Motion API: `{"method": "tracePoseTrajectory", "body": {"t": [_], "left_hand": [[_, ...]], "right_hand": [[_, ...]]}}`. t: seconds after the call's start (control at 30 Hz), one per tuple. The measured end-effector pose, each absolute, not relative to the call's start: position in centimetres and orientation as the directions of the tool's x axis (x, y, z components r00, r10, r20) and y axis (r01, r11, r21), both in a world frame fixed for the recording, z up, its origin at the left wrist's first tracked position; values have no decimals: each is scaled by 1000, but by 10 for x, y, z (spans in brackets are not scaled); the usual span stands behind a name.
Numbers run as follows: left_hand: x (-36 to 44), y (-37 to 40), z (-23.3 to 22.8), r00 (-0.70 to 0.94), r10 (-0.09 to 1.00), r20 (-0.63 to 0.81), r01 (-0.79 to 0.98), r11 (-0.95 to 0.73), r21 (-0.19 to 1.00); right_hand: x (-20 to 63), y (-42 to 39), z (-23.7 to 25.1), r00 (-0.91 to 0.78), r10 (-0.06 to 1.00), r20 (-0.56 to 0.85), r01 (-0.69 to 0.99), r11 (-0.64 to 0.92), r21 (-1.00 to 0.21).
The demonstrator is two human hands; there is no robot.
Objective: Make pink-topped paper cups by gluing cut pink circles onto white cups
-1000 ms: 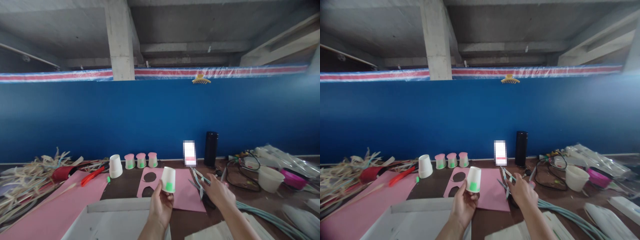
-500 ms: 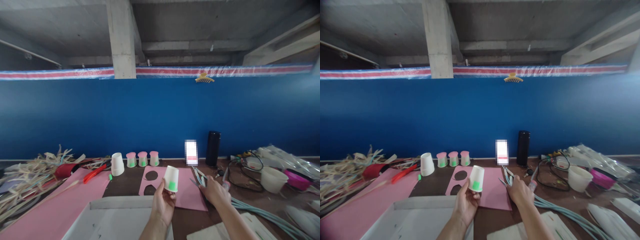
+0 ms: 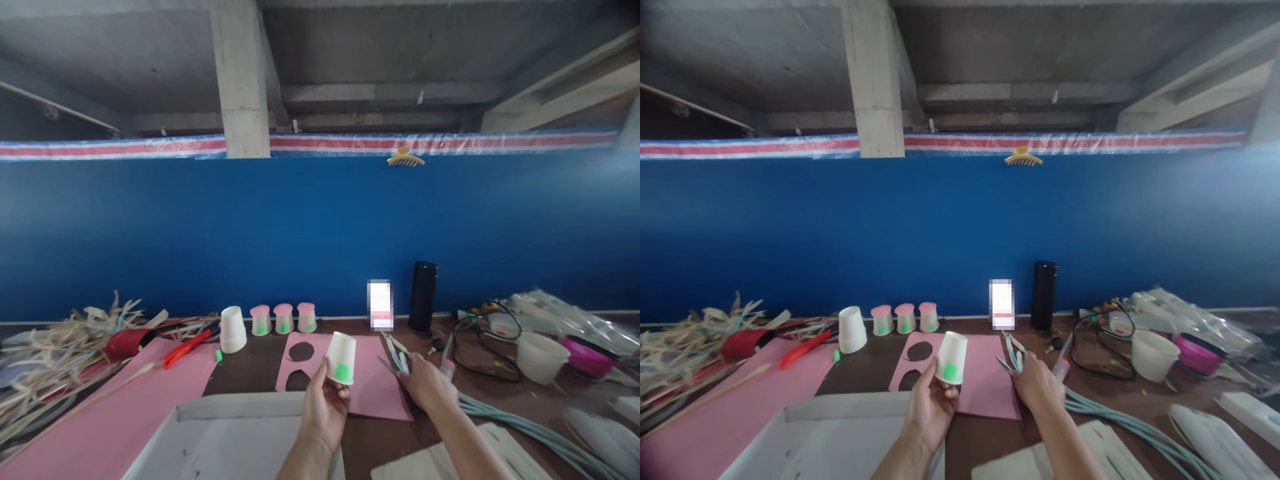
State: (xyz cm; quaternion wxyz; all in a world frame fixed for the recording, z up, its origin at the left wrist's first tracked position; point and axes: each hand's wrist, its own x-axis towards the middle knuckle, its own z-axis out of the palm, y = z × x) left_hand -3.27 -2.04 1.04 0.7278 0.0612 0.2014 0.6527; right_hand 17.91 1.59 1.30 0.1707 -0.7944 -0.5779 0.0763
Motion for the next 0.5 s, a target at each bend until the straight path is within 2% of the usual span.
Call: {"method": "tracePoseTrajectory", "body": {"t": [0.2, 0.37, 0.43, 0.5], "left_hand": [[-33, -21, 14, 72, 975, -210, -929, 142, 341], [-33, -24, 16, 60, 978, -201, -926, 130, 355], [-33, -24, 16, 60, 978, -199, -925, 129, 358], [-33, -24, 15, 65, 974, -216, -922, 141, 360]], "right_hand": [[178, 17, 15, 313, 940, 139, 883, -234, -406], [173, 12, 27, 274, 928, 252, 863, -121, -491], [170, 8, 30, 262, 926, 273, 789, -42, -613], [166, 4, 33, 268, 918, 293, 601, 79, -796]]}}
